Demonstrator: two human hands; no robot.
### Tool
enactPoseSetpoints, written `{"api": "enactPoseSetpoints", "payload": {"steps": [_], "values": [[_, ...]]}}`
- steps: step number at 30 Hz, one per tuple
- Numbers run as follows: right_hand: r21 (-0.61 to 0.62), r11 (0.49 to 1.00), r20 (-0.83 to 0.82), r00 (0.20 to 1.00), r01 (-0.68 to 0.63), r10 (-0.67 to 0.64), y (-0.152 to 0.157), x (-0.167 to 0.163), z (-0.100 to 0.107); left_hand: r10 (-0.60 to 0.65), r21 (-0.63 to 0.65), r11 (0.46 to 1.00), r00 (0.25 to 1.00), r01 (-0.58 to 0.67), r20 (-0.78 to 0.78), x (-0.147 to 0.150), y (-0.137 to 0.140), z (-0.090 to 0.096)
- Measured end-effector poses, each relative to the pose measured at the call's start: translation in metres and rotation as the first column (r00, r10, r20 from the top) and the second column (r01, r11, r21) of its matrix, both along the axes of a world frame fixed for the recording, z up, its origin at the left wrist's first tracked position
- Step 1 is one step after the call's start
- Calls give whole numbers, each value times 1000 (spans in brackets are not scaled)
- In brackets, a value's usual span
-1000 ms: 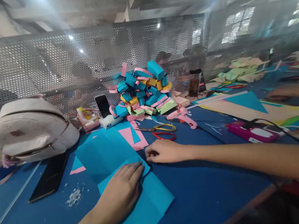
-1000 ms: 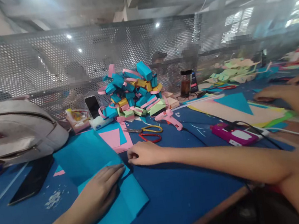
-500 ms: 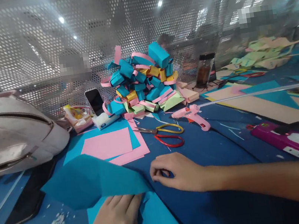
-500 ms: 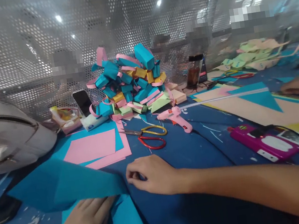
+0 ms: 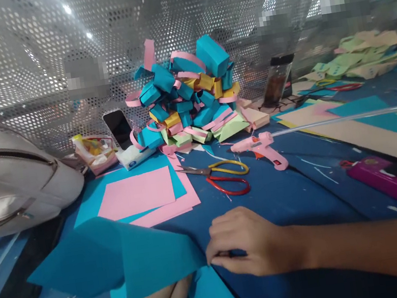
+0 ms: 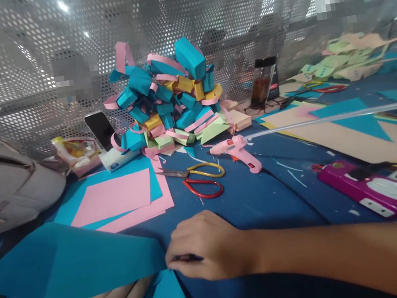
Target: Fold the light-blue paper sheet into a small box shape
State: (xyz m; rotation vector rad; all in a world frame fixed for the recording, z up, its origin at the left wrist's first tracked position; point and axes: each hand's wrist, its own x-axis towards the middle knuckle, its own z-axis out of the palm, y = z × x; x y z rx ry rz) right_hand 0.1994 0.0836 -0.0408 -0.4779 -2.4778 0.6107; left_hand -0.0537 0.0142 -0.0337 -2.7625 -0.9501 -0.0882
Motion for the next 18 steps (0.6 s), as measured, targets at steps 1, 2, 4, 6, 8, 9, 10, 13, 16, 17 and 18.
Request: {"api": "enactPoseSetpoints", "payload": {"steps": [1,2,4,6,8,9,10,13,16,17,18], "values": [[69,997,-6,1000,-14,14,-1,0,0,8,5,1000,1000,-8,-12,1,0,2],[131,991,-3,1000,-19,19,-1,1,-1,19,18,1000,999,-19,-28,3,0,5],[211,977,18,1000,-20,17,-2,1,-3,33,50,998,997,-30,-63,5,0,10],[234,972,41,999,-22,13,-2,1,-4,16,82,997,996,-9,-88,7,-1,13],[238,971,52,999,-20,8,-2,1,-5,-9,84,996,996,17,-85,6,-1,12],[238,971,52,999,-17,5,-2,1,-5,-24,67,997,997,29,-71,5,-1,11],[236,972,52,999,-15,3,-3,1,-5,-35,50,998,998,37,-50,4,-1,9],[230,973,53,999,-11,-1,-3,1,-4,-73,49,996,997,72,14,-1,0,4],[233,972,52,999,-12,0,-3,1,-3,-114,138,984,993,111,20,-3,-1,-3],[234,972,50,999,-11,-1,-3,1,-3,-121,165,980,992,115,24,-3,-3,-7],[234,972,48,999,-11,0,-3,1,-2,-132,266,959,984,97,118,-4,-4,-12]]}}
